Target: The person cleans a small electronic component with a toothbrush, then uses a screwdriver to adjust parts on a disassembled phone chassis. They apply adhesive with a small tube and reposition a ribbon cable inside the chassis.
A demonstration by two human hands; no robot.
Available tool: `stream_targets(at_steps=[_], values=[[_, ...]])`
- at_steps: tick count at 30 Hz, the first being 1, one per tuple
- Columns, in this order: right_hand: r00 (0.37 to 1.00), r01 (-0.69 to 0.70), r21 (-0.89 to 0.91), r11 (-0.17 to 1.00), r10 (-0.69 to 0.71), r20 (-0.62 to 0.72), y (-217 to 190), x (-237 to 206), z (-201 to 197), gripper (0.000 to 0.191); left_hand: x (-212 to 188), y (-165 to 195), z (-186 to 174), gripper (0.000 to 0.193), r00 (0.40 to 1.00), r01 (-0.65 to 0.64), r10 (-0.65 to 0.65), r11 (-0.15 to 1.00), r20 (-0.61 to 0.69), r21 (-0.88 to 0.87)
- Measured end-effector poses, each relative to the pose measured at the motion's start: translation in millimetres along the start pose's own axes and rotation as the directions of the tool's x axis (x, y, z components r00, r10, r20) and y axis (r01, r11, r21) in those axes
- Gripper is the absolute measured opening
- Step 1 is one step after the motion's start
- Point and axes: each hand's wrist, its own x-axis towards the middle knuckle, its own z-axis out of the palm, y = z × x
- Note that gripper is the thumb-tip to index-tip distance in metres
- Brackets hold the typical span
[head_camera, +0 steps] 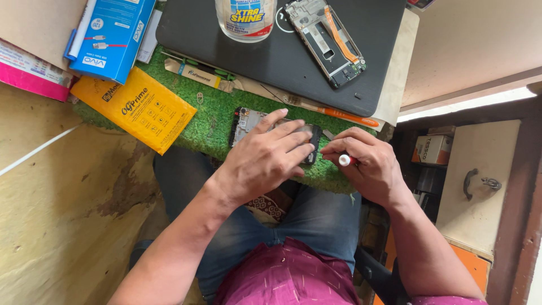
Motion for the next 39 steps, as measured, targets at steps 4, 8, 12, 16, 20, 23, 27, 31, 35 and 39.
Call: stream_targets(at_steps=[4, 8, 12, 16, 20, 23, 27, 31, 35, 39], values=[[1.0, 0.009, 0.028, 1.0, -0.008, -0.016, 2.1, 0.7, 3.8, 0.019, 0.3, 0.7, 7.1, 0.033, 1.0, -0.011, 0.011, 0.999, -0.001, 0.04], [0.999, 0.026, 0.074, 0.997, -0.025, -0.021, 2.6, 2.0, 8.6, 0.017, 0.9, -0.7, 10.1, 0.025, 0.997, -0.074, 0.077, 0.982, -0.011, 0.174], [1.0, 0.019, 0.118, 0.993, -0.017, -0.02, 3.0, 2.8, 10.5, 0.017, -1.1, -2.7, 6.8, 0.033, 0.998, -0.055, 0.055, 0.994, -0.001, 0.09], [1.0, 0.005, 0.16, 0.987, -0.005, -0.003, 4.2, 3.5, 8.7, 0.018, -0.8, -4.1, 3.3, 0.04, 1.0, -0.003, 0.004, 1.0, 0.029, -0.031], [1.0, -0.008, 0.144, 0.99, 0.008, 0.007, 5.0, 4.1, 8.3, 0.018, 0.4, -2.9, 3.4, 0.041, 0.998, 0.004, -0.007, 0.999, 0.06, 0.04], [1.0, 0.009, 0.142, 0.99, -0.009, -0.006, 5.5, 5.0, 10.6, 0.017, 0.4, -2.6, 5.5, 0.04, 0.998, -0.029, 0.023, 0.994, 0.059, 0.11], [0.999, 0.004, 0.177, 0.984, 0.002, -0.035, 6.8, 4.1, 13.6, 0.015, 0.1, -5.8, 7.4, 0.041, 0.995, -0.096, 0.09, 0.981, 0.042, 0.17], [0.998, -0.004, 0.257, 0.966, 0.021, -0.063, 8.5, 2.3, 13.1, 0.014, -0.6, -4.8, 5.7, 0.038, 0.989, -0.141, 0.149, 0.963, -0.015, 0.228], [0.999, 0.005, 0.299, 0.954, 0.008, -0.042, 10.3, 1.2, 7.8, 0.013, -0.9, 0.1, 1.0, 0.032, 0.992, -0.106, 0.119, 0.972, -0.048, 0.211], [0.998, 0.045, 0.321, 0.946, -0.03, -0.053, 9.2, 0.4, 6.4, 0.014, 1.3, 2.9, -3.0, 0.029, 0.991, -0.102, 0.115, 0.977, -0.063, 0.185]])
